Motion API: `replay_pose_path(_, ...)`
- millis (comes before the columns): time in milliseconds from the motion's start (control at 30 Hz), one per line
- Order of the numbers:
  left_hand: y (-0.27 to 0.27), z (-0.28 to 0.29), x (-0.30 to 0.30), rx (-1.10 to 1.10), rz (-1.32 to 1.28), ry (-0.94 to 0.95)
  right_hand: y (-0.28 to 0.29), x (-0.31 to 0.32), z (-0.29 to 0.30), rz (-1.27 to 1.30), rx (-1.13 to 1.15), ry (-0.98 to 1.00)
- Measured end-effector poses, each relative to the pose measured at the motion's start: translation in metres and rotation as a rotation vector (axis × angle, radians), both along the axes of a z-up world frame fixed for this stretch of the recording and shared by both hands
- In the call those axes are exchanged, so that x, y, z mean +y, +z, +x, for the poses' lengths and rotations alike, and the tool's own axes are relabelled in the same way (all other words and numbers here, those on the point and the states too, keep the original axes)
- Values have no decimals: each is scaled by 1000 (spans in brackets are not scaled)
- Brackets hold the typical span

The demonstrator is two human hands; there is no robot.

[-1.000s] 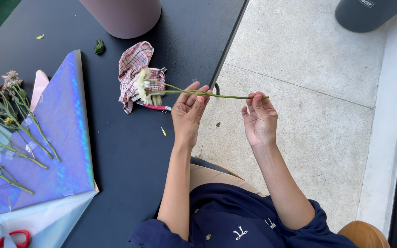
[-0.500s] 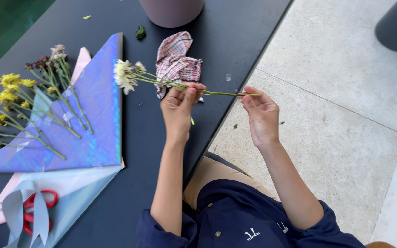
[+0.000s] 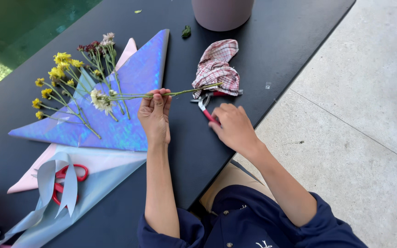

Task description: The person trims the stems of several flowers with shears and places them onto a sheet of iridescent wrapping paper, arranging them into a bunch before folding the paper around the stems.

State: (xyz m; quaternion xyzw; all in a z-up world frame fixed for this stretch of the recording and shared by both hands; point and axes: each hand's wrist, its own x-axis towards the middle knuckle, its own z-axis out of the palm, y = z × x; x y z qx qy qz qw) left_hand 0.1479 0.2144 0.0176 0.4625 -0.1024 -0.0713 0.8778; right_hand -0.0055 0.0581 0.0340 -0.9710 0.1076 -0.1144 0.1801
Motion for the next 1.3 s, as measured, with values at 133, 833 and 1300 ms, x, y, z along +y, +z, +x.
replay_pose_path(133, 0, -1, -1, 10, -39, 16, 32, 28, -17, 13, 133, 77)
replay_pose_path(833, 4, -19, -12, 30, -179, -89, 51, 18, -70, 356, -136, -273)
replay_pose_path(1300, 3, -67, -51, 63, -54, -329, 26, -23, -107, 484, -473, -355)
